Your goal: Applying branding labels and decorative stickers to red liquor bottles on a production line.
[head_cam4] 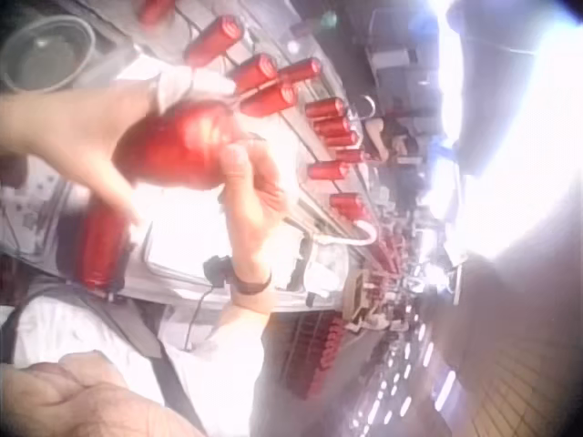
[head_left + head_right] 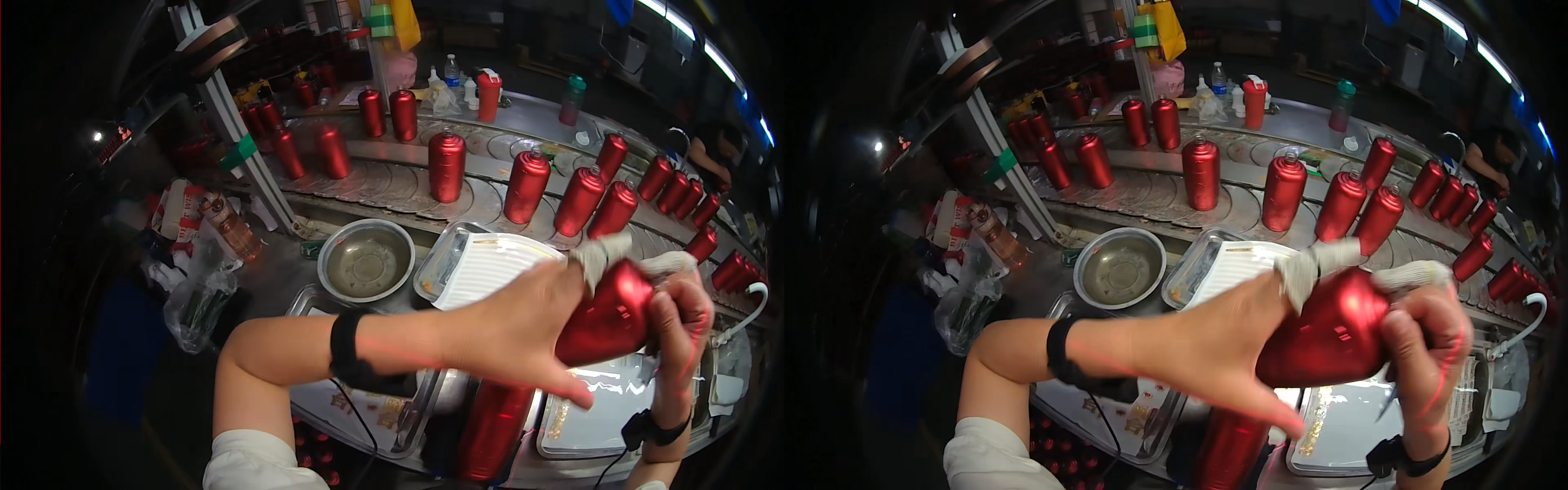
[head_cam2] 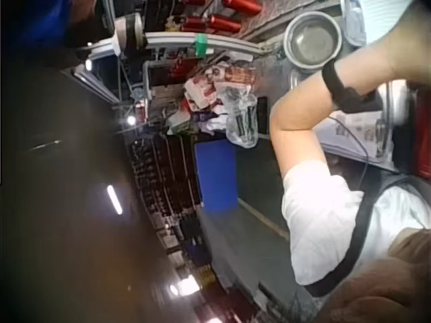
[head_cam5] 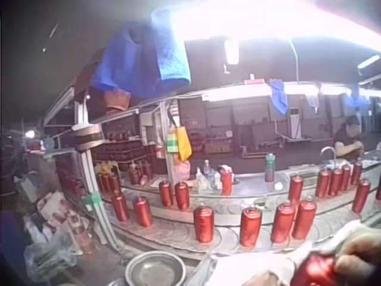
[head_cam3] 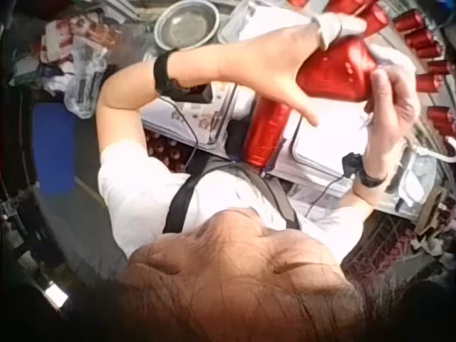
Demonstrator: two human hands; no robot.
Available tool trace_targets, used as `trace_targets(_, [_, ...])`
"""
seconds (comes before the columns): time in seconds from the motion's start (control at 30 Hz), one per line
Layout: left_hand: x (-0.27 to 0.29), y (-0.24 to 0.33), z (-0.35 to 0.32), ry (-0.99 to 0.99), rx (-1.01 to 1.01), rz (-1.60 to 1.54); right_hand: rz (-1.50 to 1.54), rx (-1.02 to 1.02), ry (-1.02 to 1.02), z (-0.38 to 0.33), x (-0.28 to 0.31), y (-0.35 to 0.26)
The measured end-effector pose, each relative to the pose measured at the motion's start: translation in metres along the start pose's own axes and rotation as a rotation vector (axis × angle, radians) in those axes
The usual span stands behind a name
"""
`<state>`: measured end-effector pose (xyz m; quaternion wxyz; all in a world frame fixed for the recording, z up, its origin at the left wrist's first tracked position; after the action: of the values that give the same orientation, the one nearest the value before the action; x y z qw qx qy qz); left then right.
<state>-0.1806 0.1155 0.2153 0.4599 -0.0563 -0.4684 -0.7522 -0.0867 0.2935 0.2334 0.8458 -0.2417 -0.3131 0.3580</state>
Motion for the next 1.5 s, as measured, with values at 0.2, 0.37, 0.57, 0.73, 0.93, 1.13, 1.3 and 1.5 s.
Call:
trace_targets(0.2, [0.026, 0.034, -0.091, -0.01, 0.425, 0.173, 0.302, -0.018, -0.336, -0.021, -0.113, -0.057])
trace_targets(0.37, [0.087, 0.047, -0.166, -0.022, 0.699, 0.203, 0.447, -0.067, -0.401, -0.032, -0.138, -0.066])
trace_targets(0.57, [0.208, 0.053, -0.272, 0.444, 0.952, 0.419, 0.424, -0.537, -0.259, -0.057, -0.124, 0.001])
trace_targets(0.73, [0.283, -0.036, -0.342, 0.876, 0.916, 0.411, 0.494, -0.606, -0.013, -0.069, -0.098, 0.023])
trace_targets(0.93, [0.312, -0.148, -0.36, 0.997, 0.899, 0.633, 0.415, -0.627, 0.117, -0.105, -0.035, 0.032])
trace_targets(1.13, [0.324, -0.186, -0.359, 0.997, 0.891, 0.644, 0.331, -0.687, 0.229, -0.146, 0.02, 0.061])
trace_targets(1.3, [0.318, -0.181, -0.36, 1.004, 0.933, 0.746, 0.333, -0.792, 0.275, -0.166, 0.022, 0.076])
trace_targets(1.5, [0.265, -0.107, -0.325, 0.809, 0.718, 1.067, 0.408, -0.905, 0.218, -0.176, -0.01, 0.08])
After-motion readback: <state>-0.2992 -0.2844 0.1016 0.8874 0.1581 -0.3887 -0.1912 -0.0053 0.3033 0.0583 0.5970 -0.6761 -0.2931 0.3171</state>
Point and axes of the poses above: each hand's wrist, its own z-axis towards the middle knuckle, its own x-axis out of the back of the hand, y = z × x, the point moved 7 cm from there along z, towards the middle knuckle, and after that the axes turned 11 degrees about x, right-handed, at the moved point
